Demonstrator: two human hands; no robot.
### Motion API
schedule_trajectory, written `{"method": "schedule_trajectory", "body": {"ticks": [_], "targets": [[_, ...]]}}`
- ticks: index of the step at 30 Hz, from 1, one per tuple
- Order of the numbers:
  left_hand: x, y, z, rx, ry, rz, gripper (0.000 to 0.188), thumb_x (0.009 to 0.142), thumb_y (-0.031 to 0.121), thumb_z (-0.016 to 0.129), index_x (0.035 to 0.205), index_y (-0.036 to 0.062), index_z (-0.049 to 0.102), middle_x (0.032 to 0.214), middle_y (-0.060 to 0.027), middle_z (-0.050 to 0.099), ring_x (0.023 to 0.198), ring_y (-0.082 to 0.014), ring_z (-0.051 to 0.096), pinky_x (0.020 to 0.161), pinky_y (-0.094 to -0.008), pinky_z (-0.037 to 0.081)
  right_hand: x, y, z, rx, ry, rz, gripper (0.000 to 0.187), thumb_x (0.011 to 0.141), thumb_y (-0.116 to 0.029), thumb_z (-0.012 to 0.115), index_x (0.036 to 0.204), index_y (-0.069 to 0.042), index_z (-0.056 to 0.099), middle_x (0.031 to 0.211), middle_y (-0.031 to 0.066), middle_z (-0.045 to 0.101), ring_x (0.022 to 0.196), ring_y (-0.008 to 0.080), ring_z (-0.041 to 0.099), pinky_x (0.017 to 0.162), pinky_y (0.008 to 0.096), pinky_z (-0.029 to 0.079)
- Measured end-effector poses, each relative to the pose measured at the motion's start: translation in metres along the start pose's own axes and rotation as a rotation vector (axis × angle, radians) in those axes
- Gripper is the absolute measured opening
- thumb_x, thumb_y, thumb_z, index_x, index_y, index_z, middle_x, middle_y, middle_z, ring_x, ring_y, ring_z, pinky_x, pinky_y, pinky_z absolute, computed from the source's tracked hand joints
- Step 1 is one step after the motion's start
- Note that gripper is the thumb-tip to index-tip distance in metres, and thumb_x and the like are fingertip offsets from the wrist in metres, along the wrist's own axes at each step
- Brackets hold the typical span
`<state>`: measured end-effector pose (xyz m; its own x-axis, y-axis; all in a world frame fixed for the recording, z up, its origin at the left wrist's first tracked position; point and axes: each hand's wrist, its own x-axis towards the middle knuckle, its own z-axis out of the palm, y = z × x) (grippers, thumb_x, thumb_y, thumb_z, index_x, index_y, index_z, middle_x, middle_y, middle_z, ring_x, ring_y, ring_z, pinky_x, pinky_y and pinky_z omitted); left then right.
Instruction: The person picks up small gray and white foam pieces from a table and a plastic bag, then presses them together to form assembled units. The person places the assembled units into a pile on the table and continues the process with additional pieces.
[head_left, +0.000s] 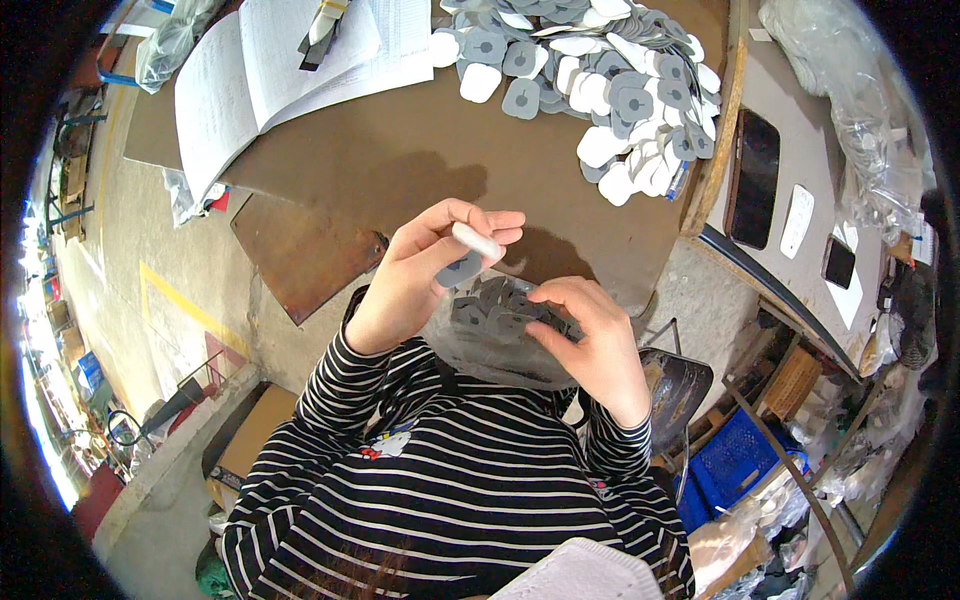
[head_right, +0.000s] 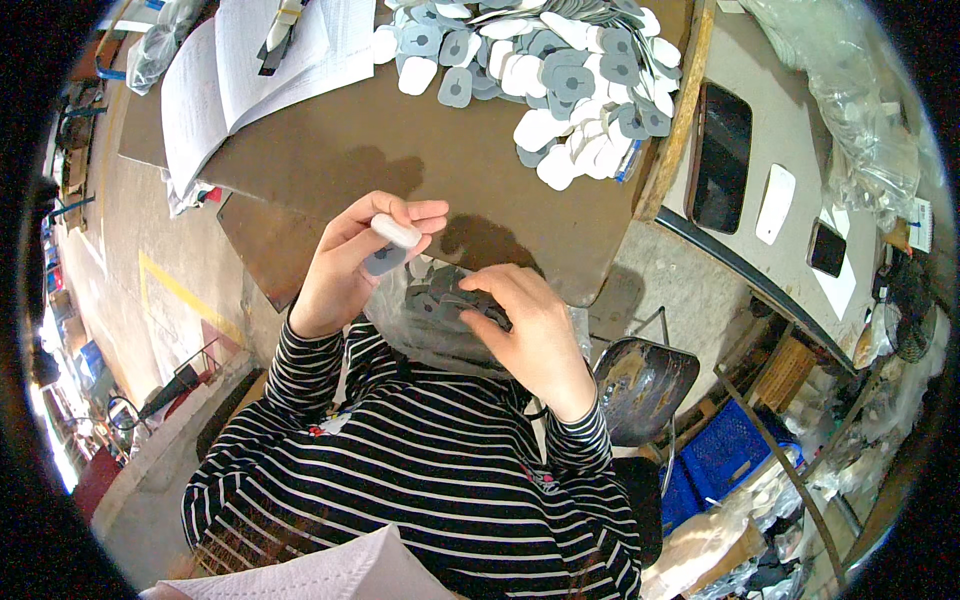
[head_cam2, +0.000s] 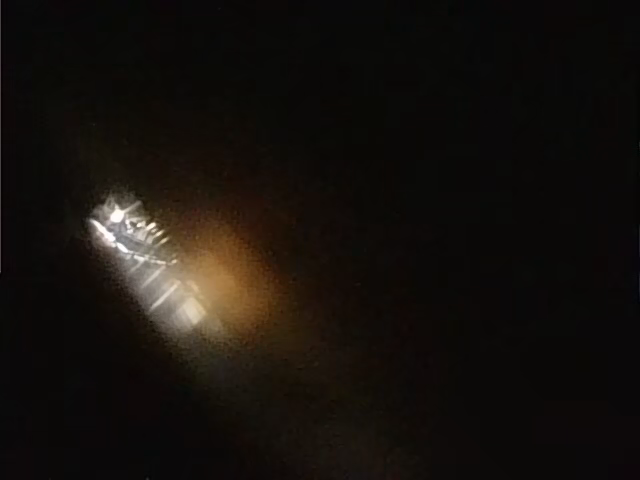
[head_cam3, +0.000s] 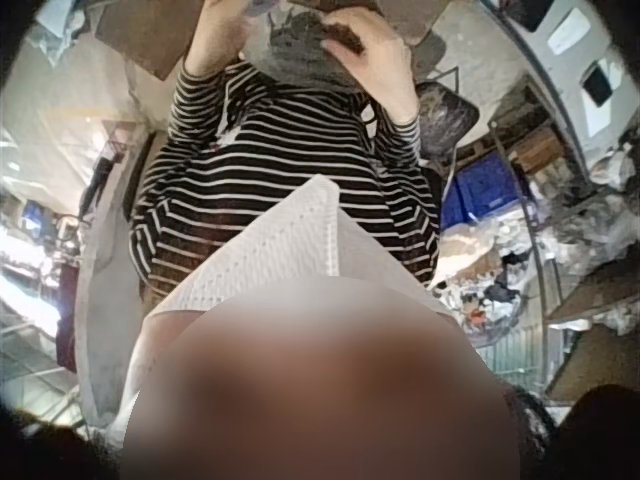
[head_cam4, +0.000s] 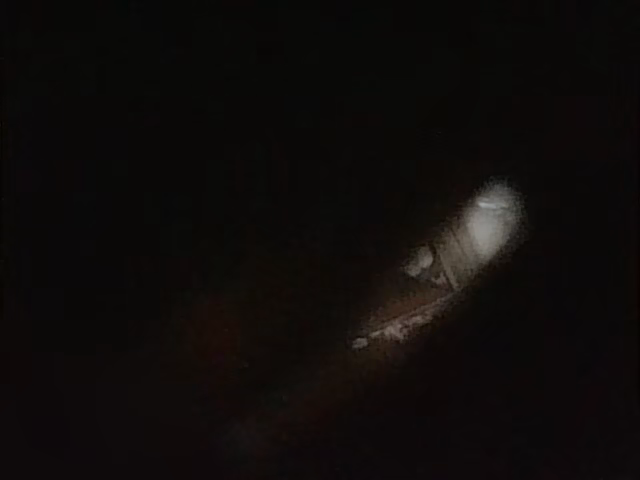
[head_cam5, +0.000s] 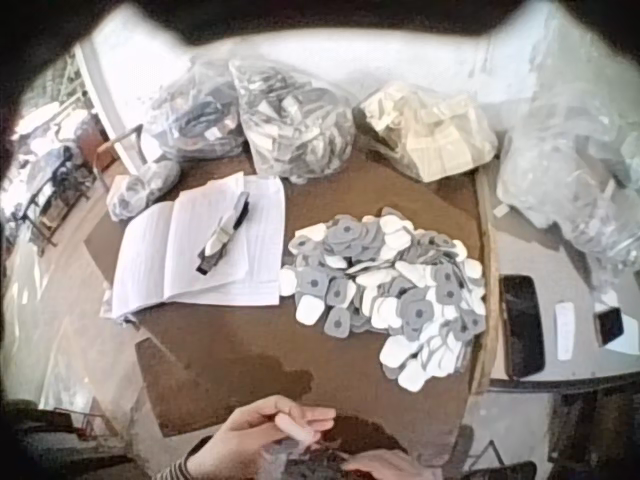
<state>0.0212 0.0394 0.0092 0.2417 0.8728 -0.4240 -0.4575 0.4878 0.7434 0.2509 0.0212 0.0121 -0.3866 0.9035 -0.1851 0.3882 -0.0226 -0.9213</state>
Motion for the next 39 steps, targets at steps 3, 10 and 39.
{"method": "schedule_trajectory", "body": {"ticks": [3,10,39], "targets": [[-0.007,0.001,-0.003,-0.086,-0.071,-0.060,0.032,0.102,0.025,0.046,0.101,-0.0026,0.063,0.136,-0.0271,0.058,0.126,-0.0310,0.059,0.108,-0.0396,0.047,0.003,-0.002,-0.005,-0.030,0.100,-0.002,0.023,0.081,0.004,0.074,0.103,-0.001,0.069,0.098,0.0087,0.070,0.084,0.0166,0.066,0.075,0.0289,0.053],[-0.016,-0.030,-0.003,0.528,-0.214,0.043,0.020,0.100,0.011,0.053,0.098,-0.0032,0.066,0.133,-0.0174,0.063,0.123,-0.0272,0.061,0.109,-0.0391,0.045,0.015,-0.008,-0.035,-0.015,0.316,-0.051,0.018,0.087,0.005,0.070,0.105,0.000,0.069,0.095,0.0090,0.070,0.081,0.0142,0.067,0.074,0.0263,0.052],[0.017,-0.003,0.019,0.559,-0.203,0.106,0.033,0.104,0.016,0.056,0.131,-0.0003,0.061,0.122,-0.0124,0.069,0.116,-0.0207,0.063,0.102,-0.0332,0.047,0.069,0.024,-0.074,-0.288,0.664,-0.023,0.043,0.091,-0.001,0.070,0.134,-0.001,0.062,0.110,0.0147,0.074,0.090,0.0103,0.070,0.078,0.0248,0.054]]}}
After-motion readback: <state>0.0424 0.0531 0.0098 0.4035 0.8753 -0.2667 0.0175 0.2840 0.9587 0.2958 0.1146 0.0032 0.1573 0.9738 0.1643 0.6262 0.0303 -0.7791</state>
